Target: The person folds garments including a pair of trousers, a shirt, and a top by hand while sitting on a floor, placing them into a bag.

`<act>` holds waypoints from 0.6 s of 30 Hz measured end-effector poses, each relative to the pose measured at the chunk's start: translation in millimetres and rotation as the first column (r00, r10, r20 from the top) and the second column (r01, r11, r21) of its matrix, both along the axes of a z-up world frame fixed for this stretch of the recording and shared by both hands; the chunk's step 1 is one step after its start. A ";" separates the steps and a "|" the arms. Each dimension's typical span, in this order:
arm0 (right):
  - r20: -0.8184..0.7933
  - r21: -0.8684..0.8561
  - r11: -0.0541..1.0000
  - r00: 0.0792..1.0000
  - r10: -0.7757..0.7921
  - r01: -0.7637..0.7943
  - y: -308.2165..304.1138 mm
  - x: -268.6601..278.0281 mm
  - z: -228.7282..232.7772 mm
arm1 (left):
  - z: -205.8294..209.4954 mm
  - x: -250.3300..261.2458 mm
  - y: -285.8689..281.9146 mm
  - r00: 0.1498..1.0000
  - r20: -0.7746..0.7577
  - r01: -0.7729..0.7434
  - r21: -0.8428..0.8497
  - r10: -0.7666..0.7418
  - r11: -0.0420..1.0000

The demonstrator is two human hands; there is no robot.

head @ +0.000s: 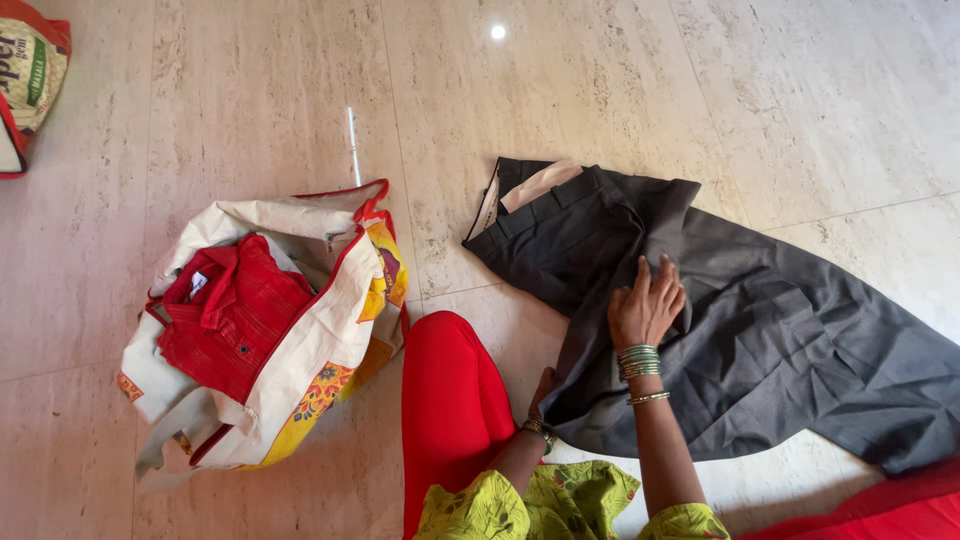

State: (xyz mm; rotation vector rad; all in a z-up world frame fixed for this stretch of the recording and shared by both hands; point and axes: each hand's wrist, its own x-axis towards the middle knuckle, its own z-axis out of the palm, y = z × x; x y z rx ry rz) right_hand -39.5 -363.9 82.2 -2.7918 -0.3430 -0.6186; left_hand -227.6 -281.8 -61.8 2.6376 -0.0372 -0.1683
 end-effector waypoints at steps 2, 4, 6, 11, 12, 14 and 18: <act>-0.080 0.157 0.987 0.996 0.034 -0.021 12.3 -9.5 5.8 | -1.1 0.4 0.0 0.998 -0.064 0.020 0.069 -0.015 0.997; -0.279 0.063 0.998 0.960 0.005 0.013 22.3 -10.9 2.7 | -2.0 0.5 -2.1 0.998 -0.065 0.012 0.061 -0.008 0.998; -0.355 0.040 0.999 0.935 -0.004 0.020 27.9 -12.1 -3.4 | -2.0 2.5 -1.3 0.998 -0.057 0.004 0.051 -0.001 0.999; -0.064 0.381 0.888 0.951 0.303 -0.257 34.2 -22.6 19.6 | -1.2 10.7 2.7 0.999 -0.047 -0.018 0.048 0.021 0.999; -0.069 0.473 0.813 0.906 0.418 -0.340 38.2 -28.6 30.0 | -1.4 12.2 3.0 0.999 -0.045 -0.019 0.047 0.021 0.999; -0.124 0.653 0.612 0.733 0.669 -0.447 45.3 -49.4 47.9 | -3.2 14.4 0.8 0.999 -0.043 -0.026 0.041 0.028 0.999; -0.436 0.748 0.423 0.101 0.894 -0.512 58.1 -78.3 63.7 | -7.2 15.3 3.5 0.998 -0.033 -0.048 0.043 0.050 0.998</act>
